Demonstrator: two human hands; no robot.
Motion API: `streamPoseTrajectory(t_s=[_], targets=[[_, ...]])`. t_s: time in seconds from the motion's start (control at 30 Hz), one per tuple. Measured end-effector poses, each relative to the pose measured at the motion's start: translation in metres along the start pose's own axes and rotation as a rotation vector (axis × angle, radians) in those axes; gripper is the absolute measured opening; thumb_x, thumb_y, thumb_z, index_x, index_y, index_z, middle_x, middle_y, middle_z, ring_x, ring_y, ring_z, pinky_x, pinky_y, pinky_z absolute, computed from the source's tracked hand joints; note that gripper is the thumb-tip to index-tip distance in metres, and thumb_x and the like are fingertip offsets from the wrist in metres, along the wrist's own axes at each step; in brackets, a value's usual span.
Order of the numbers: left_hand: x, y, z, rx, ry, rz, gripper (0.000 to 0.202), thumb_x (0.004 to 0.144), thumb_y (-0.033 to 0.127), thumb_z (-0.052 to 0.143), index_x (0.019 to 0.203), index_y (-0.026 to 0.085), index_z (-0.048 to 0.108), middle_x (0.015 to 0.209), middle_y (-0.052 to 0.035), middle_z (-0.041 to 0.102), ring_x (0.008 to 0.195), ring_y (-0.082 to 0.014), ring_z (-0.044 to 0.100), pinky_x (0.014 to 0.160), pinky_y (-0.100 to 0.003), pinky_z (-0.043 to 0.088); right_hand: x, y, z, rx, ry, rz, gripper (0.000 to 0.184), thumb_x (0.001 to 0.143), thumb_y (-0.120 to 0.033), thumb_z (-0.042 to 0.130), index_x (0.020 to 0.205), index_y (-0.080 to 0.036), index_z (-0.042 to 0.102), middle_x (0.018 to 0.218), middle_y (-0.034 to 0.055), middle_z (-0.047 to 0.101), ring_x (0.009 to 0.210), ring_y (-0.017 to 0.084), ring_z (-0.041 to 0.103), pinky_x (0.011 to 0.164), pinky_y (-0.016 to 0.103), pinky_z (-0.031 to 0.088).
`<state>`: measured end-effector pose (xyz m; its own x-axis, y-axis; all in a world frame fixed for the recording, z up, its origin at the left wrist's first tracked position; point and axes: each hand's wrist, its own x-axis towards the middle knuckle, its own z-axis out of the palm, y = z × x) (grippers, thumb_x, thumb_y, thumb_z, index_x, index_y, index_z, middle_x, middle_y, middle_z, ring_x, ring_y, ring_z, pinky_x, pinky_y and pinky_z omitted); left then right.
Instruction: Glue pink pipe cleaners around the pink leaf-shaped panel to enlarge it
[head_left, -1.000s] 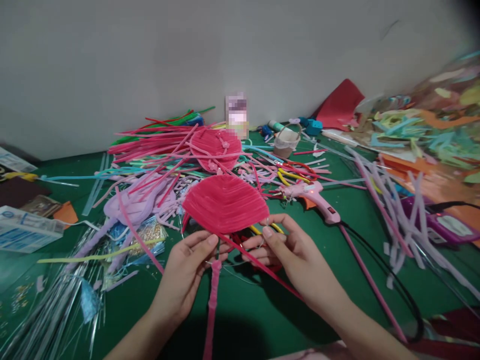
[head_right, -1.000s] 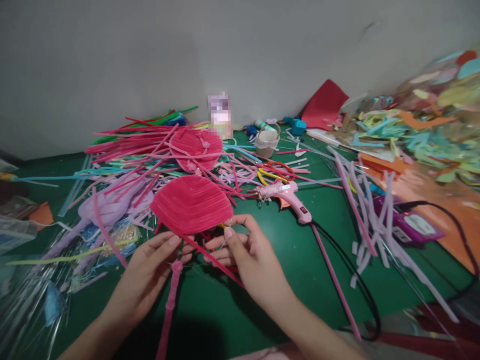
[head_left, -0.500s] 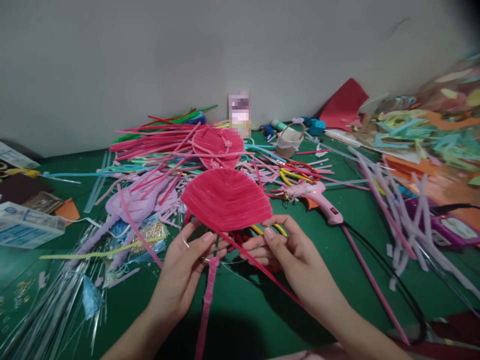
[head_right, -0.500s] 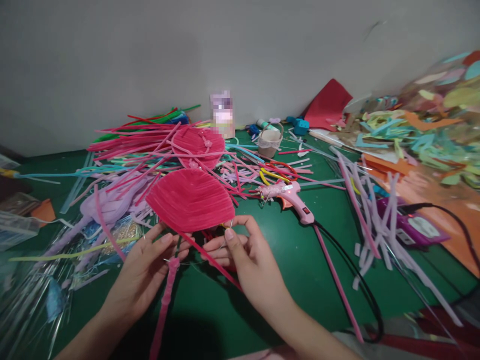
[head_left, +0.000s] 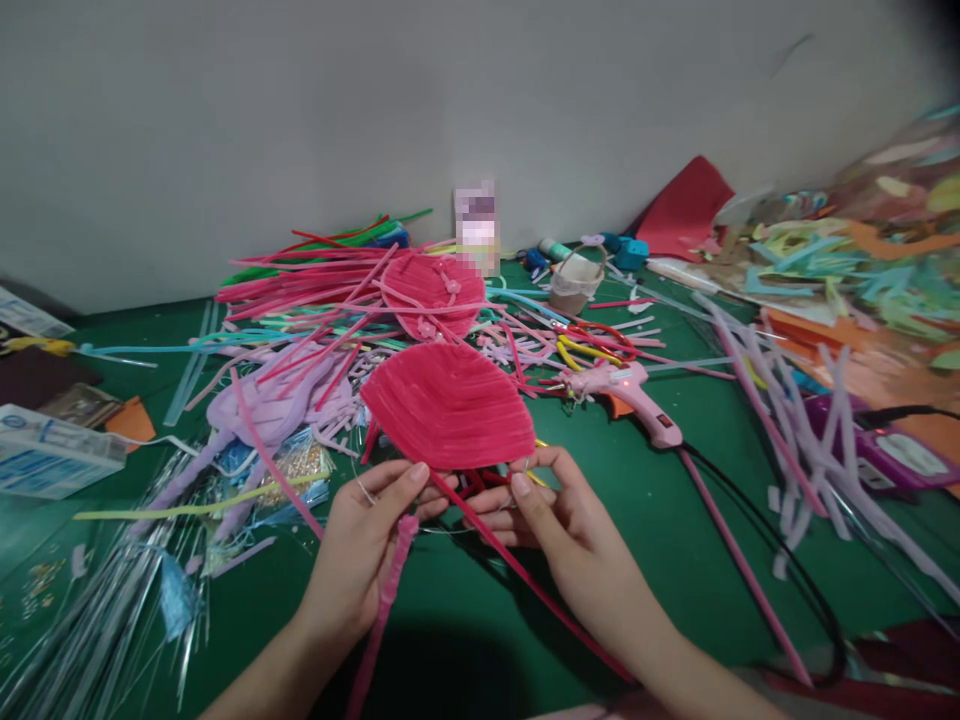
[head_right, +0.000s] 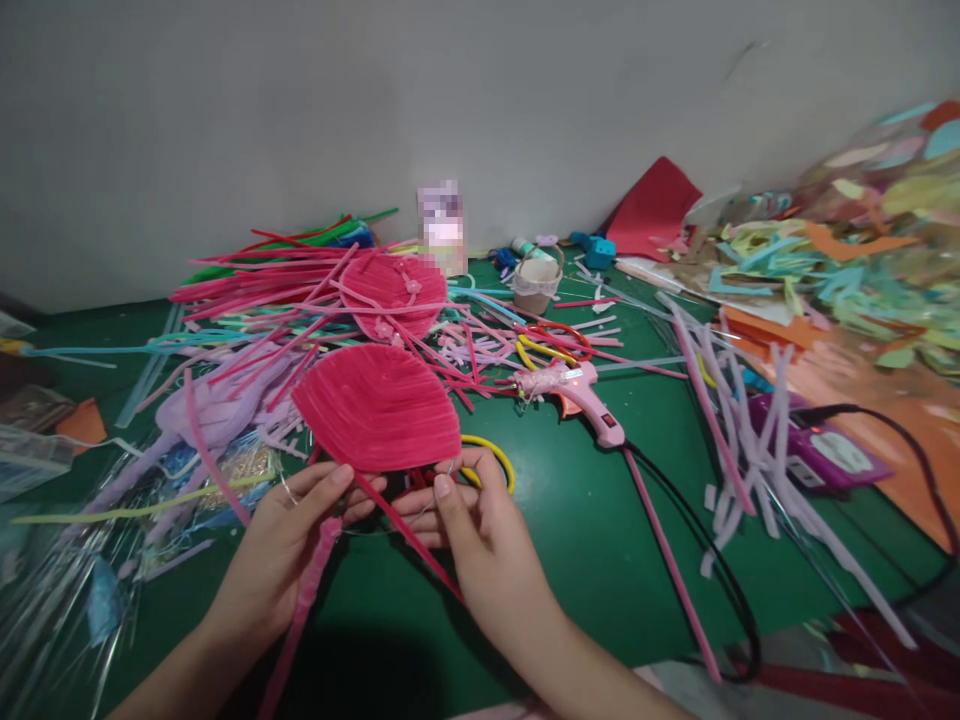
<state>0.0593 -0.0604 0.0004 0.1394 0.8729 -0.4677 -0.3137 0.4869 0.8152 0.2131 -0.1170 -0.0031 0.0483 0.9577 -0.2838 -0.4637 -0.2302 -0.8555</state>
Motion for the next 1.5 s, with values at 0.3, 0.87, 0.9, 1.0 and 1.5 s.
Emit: streamPoseTrajectory(t_s=[0.3, 0.87, 0.9, 1.0, 1.5], targets=[[-0.002, 0.002, -0.003, 0.043, 0.007, 0.012, 0.018, 0.064, 0.027, 0.084, 0.071, 0.014, 0.072, 0.068, -0.0054, 0.076, 0.068, -0.0156, 0.073, 0.066, -0.019, 0.058, -0.002, 0.001, -0.005, -0.074, -0.045, -0.013, 0.033, 0.087, -0.051, 0.060, 0.091, -0.023, 0.043, 0.079, 0.0001, 0.072, 0.073, 0.014, 0.071, 0.067, 0.027, 0.057], [-0.001, 0.004, -0.003, 0.127, -0.047, 0.033, 0.014, 0.072, 0.027, 0.078, 0.072, 0.014, 0.072, 0.071, -0.0051, 0.076, 0.067, -0.0135, 0.072, 0.068, -0.018, 0.056, -0.004, -0.002, -0.011, -0.204, -0.038, 0.035, 0.032, 0.089, -0.052, 0.055, 0.089, -0.022, 0.044, 0.073, 0.0003, 0.070, 0.066, 0.013, 0.069, 0.069, 0.027, 0.056], [-0.001, 0.004, -0.003, 0.121, -0.058, 0.024, 0.014, 0.073, 0.027, 0.078, 0.073, 0.014, 0.072, 0.072, -0.0054, 0.077, 0.068, -0.0136, 0.072, 0.069, -0.019, 0.057, -0.003, -0.002, -0.011, -0.208, -0.034, 0.034, 0.033, 0.088, -0.053, 0.056, 0.089, -0.022, 0.045, 0.073, 0.0001, 0.070, 0.065, 0.013, 0.069, 0.068, 0.028, 0.056], [-0.001, 0.005, -0.002, 0.119, -0.070, 0.018, 0.014, 0.073, 0.027, 0.077, 0.074, 0.014, 0.072, 0.072, -0.0056, 0.077, 0.068, -0.0136, 0.071, 0.070, -0.020, 0.057, -0.003, -0.001, -0.012, -0.231, -0.041, 0.025, 0.033, 0.086, -0.054, 0.058, 0.091, -0.022, 0.048, 0.074, 0.0002, 0.070, 0.066, 0.014, 0.069, 0.066, 0.028, 0.056], [0.003, 0.009, -0.005, 0.051, 0.012, 0.066, 0.015, 0.069, 0.026, 0.080, 0.067, 0.014, 0.071, 0.068, -0.0039, 0.075, 0.063, -0.0099, 0.067, 0.062, -0.014, 0.054, 0.048, -0.046, -0.134, -2.047, 0.683, -0.379, 0.060, 0.086, -0.062, 0.047, 0.100, -0.004, 0.058, 0.086, 0.0231, 0.061, 0.082, 0.034, 0.057, 0.065, 0.039, 0.042]])
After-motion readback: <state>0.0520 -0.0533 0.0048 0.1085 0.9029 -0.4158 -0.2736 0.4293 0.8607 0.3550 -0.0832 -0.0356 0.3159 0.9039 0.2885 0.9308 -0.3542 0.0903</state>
